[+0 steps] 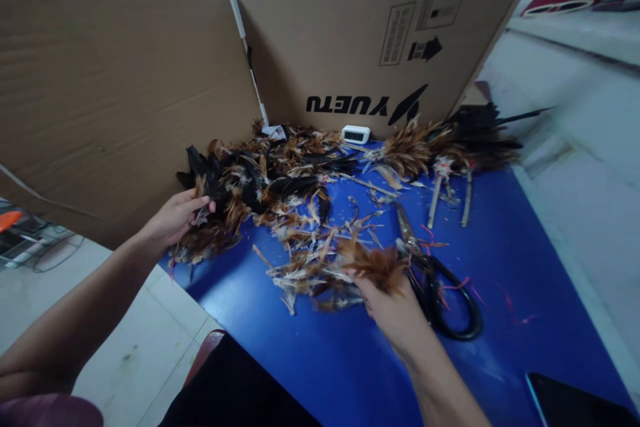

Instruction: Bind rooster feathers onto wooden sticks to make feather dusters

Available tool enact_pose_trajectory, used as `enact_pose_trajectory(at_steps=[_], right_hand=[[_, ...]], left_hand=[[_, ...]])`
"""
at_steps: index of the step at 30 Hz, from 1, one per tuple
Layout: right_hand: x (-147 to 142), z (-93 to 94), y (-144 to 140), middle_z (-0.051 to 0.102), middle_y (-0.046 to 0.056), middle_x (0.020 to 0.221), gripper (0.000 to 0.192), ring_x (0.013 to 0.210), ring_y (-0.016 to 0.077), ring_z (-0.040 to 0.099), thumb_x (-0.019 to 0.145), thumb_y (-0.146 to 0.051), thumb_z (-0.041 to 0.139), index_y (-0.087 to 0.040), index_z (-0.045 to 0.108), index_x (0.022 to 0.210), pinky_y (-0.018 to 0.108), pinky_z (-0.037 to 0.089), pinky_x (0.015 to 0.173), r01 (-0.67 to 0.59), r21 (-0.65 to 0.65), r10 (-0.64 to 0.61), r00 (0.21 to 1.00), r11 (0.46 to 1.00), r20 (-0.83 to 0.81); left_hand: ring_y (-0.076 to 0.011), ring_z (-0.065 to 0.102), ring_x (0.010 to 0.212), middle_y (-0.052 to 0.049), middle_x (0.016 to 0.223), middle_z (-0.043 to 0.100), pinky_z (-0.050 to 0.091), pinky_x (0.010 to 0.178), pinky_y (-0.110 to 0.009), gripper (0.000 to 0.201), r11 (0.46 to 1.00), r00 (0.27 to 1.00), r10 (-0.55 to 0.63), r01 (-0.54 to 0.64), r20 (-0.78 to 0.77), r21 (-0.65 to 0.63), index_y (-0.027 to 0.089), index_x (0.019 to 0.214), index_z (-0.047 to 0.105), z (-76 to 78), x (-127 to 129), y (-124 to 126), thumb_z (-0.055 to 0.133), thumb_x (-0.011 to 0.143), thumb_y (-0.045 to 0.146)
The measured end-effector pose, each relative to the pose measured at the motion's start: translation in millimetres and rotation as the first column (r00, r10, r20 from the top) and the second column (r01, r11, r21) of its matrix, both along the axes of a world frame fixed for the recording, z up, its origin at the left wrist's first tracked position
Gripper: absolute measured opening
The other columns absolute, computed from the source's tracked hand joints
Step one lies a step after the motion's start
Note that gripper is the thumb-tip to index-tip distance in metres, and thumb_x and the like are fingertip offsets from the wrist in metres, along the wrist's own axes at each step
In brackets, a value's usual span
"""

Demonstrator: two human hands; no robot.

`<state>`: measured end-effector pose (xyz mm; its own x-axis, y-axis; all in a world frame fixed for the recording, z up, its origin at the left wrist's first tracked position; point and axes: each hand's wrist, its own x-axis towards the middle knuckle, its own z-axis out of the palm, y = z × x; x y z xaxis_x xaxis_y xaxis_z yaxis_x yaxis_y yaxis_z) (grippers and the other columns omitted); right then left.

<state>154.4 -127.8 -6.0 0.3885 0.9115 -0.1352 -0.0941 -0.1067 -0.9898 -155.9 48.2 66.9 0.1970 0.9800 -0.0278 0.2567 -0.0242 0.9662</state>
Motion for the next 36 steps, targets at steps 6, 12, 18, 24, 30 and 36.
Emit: enact_pose_trajectory(at_steps=[6, 12, 18, 24, 30, 36], right_hand=[[2, 9.3, 1, 0.031, -0.010, 0.041, 0.028, 0.035, 0.0044, 0.024, 0.069, -0.044, 0.068, -0.018, 0.057, 0.073, 0.018, 0.020, 0.034, 0.023, -0.022, -0.028, 0.968, 0.999, -0.248], [6, 7.8, 3, 0.051, -0.003, 0.052, 0.029, 0.042, 0.0086, 0.042, 0.066, -0.039, 0.071, -0.016, 0.061, 0.080, 0.022, 0.033, 0.039, 0.049, -0.025, -0.054, 0.949, 0.998, -0.311], [-2, 15.8, 4, 0.061, 0.001, 0.057, 0.029, 0.053, 0.0131, 0.053, 0.068, -0.042, 0.069, -0.017, 0.061, 0.080, 0.024, 0.042, 0.049, 0.020, -0.024, -0.026, 0.956, 1.000, -0.291], [-37, 33.4, 12, 0.054, -0.003, 0.056, 0.026, 0.045, 0.0080, 0.045, 0.069, -0.041, 0.069, -0.017, 0.062, 0.078, 0.022, 0.038, 0.045, -0.072, 0.026, 0.077, 0.945, 0.997, -0.316], [-75, 39.8, 30, 0.053, -0.006, 0.054, 0.033, 0.041, 0.0065, 0.042, 0.063, -0.037, 0.074, -0.017, 0.059, 0.085, 0.018, 0.031, 0.037, 0.005, 0.024, 0.000, 0.982, 1.000, -0.190], [-74, 25.3, 49, 0.069, 0.008, 0.098, 0.046, 0.089, 0.0236, 0.064, 0.065, -0.037, 0.073, -0.016, 0.058, 0.103, 0.033, 0.053, 0.069, 0.100, 0.065, -0.097, 0.994, 0.993, -0.048]], left_hand=[[-0.0080, 0.047, 0.053, 0.001, 0.063, 0.054, 0.038, 0.049, -0.018, 0.019, 0.980, 0.987, -0.026, 0.056, 0.156, -0.190, 0.014, 0.067, 0.054, -12.7, -13, -21, 0.064, 0.070, 0.030], [-0.0120, 0.053, 0.063, -0.002, 0.070, 0.055, 0.043, 0.056, -0.022, 0.016, 0.945, 0.961, -0.089, 0.165, 0.263, -0.283, 0.015, 0.073, 0.054, -16.0, -26, -44, 0.062, 0.076, 0.028], [-0.0039, 0.037, 0.049, 0.001, 0.071, 0.049, 0.026, 0.043, -0.016, 0.012, 0.890, 0.904, -0.188, 0.323, 0.385, -0.323, 0.017, 0.081, 0.049, -16.5, -1, -61, 0.058, 0.079, 0.025], [-0.0030, 0.032, 0.047, 0.005, 0.067, 0.045, 0.020, 0.043, -0.016, 0.017, 0.805, 0.854, -0.340, 0.481, 0.394, -0.347, 0.020, 0.091, 0.044, -18.7, 66, -67, 0.054, 0.077, 0.023], [-0.0175, 0.054, 0.088, -0.006, 0.099, 0.059, 0.045, 0.073, -0.028, 0.057, 0.834, 0.825, -0.541, 0.551, 0.161, -0.023, 0.019, 0.122, 0.043, -31.1, 116, -69, 0.053, 0.066, 0.014], [-0.0306, 0.031, 0.130, -0.019, 0.142, 0.033, 0.023, 0.108, -0.044, 0.076, 0.803, 0.800, -0.596, 0.596, -0.071, -0.023, 0.009, 0.139, 0.025, -47.9, 127, -64, 0.049, 0.067, 0.016]])
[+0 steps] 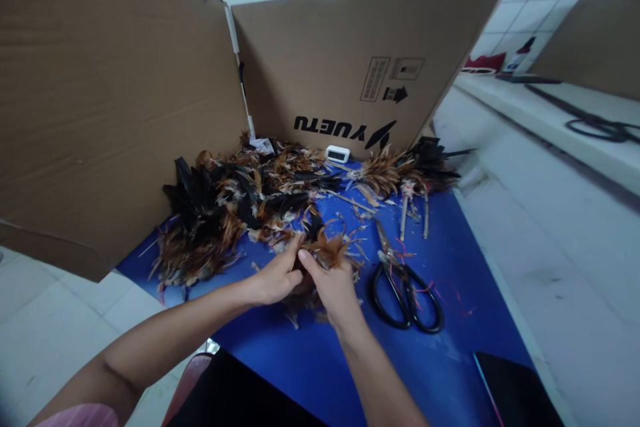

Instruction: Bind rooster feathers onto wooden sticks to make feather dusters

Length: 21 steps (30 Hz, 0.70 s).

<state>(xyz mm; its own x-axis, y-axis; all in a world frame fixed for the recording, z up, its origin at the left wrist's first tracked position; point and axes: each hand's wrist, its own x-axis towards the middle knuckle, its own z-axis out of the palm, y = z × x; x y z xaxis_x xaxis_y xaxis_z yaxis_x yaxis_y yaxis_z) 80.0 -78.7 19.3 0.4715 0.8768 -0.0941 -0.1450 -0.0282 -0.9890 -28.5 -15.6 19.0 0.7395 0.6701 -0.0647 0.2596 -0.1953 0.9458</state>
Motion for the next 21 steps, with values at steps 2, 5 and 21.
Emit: enact_pose_trajectory(at_steps=[2, 5, 21], right_hand=[[4, -8.7, 4, 0.069, 0.008, 0.099, 0.043, 0.091, 0.0231, 0.064, 0.067, -0.037, 0.072, -0.016, 0.058, 0.102, 0.034, 0.052, 0.074, 0.006, 0.004, -0.006, 1.000, 1.000, 0.013], [9, -16.5, 6, 0.069, 0.005, 0.097, 0.044, 0.086, 0.0206, 0.065, 0.065, -0.035, 0.073, -0.018, 0.056, 0.103, 0.033, 0.052, 0.073, 0.080, 0.013, -0.079, 0.997, 0.997, -0.009], [23, -23.7, 5, 0.038, -0.012, 0.044, 0.040, 0.037, 0.0031, 0.030, 0.059, -0.042, 0.078, -0.018, 0.049, 0.072, 0.016, 0.025, 0.036, 0.140, -0.063, -0.148, 0.976, 0.988, -0.162]], left_hand=[[-0.0325, 0.026, 0.133, -0.019, 0.146, 0.026, 0.019, 0.110, -0.045, 0.081, 1.000, 1.000, -0.005, 0.005, -0.027, -0.022, 0.008, 0.140, 0.023, -2.2, 2, 3, 0.051, 0.065, 0.016], [-0.0314, 0.035, 0.128, -0.019, 0.141, 0.035, 0.027, 0.106, -0.043, 0.084, 0.997, 1.000, 0.001, 0.000, 0.011, -0.074, 0.010, 0.140, 0.023, -1.5, 8, 6, 0.054, 0.062, 0.015], [-0.0052, 0.048, 0.046, -0.002, 0.062, 0.057, 0.033, 0.038, -0.014, 0.024, 0.522, 0.957, -0.010, 0.252, 0.290, -0.815, 0.012, 0.074, 0.054, -18.1, 7, 22, 0.067, 0.072, 0.032]])
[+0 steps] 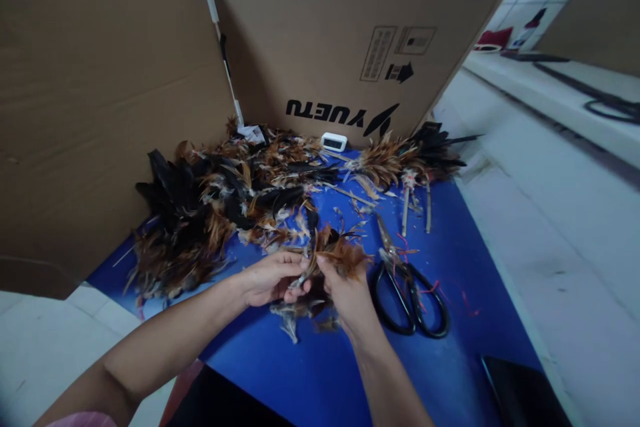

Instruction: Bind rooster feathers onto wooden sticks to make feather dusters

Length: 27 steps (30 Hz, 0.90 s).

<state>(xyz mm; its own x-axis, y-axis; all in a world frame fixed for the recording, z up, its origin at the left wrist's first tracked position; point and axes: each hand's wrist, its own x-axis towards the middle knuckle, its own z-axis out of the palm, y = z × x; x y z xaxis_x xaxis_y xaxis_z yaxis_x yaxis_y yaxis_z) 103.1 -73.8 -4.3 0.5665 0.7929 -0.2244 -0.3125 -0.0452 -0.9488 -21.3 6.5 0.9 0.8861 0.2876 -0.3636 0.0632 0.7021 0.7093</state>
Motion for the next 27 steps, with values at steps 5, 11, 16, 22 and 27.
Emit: enact_pose_trajectory(at_steps=[5, 11, 16, 22, 27], right_hand=[[0, -1.6, 2, 0.036, -0.011, 0.046, 0.040, 0.037, 0.0027, 0.028, 0.060, -0.044, 0.077, -0.018, 0.047, 0.067, 0.016, 0.022, 0.036, 0.011, -0.001, -0.011, 1.000, 1.000, -0.029], [-6, 3.3, 4, 0.023, -0.012, 0.043, 0.048, 0.036, 0.0020, 0.018, 0.067, -0.050, 0.070, -0.020, 0.033, 0.056, 0.016, 0.014, 0.034, -0.006, 0.045, 0.011, 0.995, 0.999, -0.098], [-14, -2.6, 0, 0.032, -0.010, 0.041, 0.045, 0.034, 0.0034, 0.025, 0.065, -0.049, 0.071, -0.019, 0.041, 0.053, 0.019, 0.019, 0.033, -0.038, -0.006, 0.038, 0.999, 0.999, 0.036], [-17, -17.0, -1, 0.047, -0.005, 0.042, 0.035, 0.037, 0.0088, 0.041, 0.067, -0.049, 0.069, -0.017, 0.055, 0.062, 0.022, 0.029, 0.035, -0.072, -0.035, 0.078, 0.974, 0.997, 0.214], [-12, -25.5, 2, 0.044, -0.008, 0.043, 0.032, 0.036, 0.0084, 0.039, 0.071, -0.048, 0.066, -0.017, 0.057, 0.076, 0.021, 0.030, 0.035, 0.046, 0.005, -0.046, 0.972, 0.999, 0.231]], left_hand=[[-0.0043, 0.043, 0.041, 0.002, 0.051, 0.049, 0.036, 0.038, -0.014, 0.031, 0.999, 1.000, -0.006, 0.005, 0.018, 0.050, 0.012, 0.067, 0.051, -3.6, -3, 0, 0.069, 0.070, 0.037], [-0.0062, 0.049, 0.043, 0.001, 0.056, 0.055, 0.041, 0.039, -0.016, 0.035, 0.983, 0.994, 0.105, -0.105, 0.010, 0.152, 0.014, 0.069, 0.047, -4.0, 1, -5, 0.067, 0.070, 0.042], [-0.0075, 0.051, 0.043, 0.002, 0.054, 0.054, 0.041, 0.038, -0.016, 0.037, 0.941, 0.972, 0.234, -0.227, -0.001, 0.251, 0.016, 0.069, 0.043, 0.7, 4, -7, 0.066, 0.070, 0.044], [-0.0102, 0.054, 0.044, 0.003, 0.050, 0.055, 0.044, 0.040, -0.019, 0.039, 0.903, 0.961, 0.277, -0.263, 0.007, 0.340, 0.016, 0.075, 0.043, -4.7, 6, -11, 0.064, 0.069, 0.049], [-0.0098, 0.056, 0.045, 0.002, 0.051, 0.057, 0.048, 0.049, -0.023, 0.040, 0.898, 0.965, 0.260, -0.249, 0.019, 0.363, 0.014, 0.080, 0.047, -8.2, 6, -14, 0.064, 0.070, 0.049]])
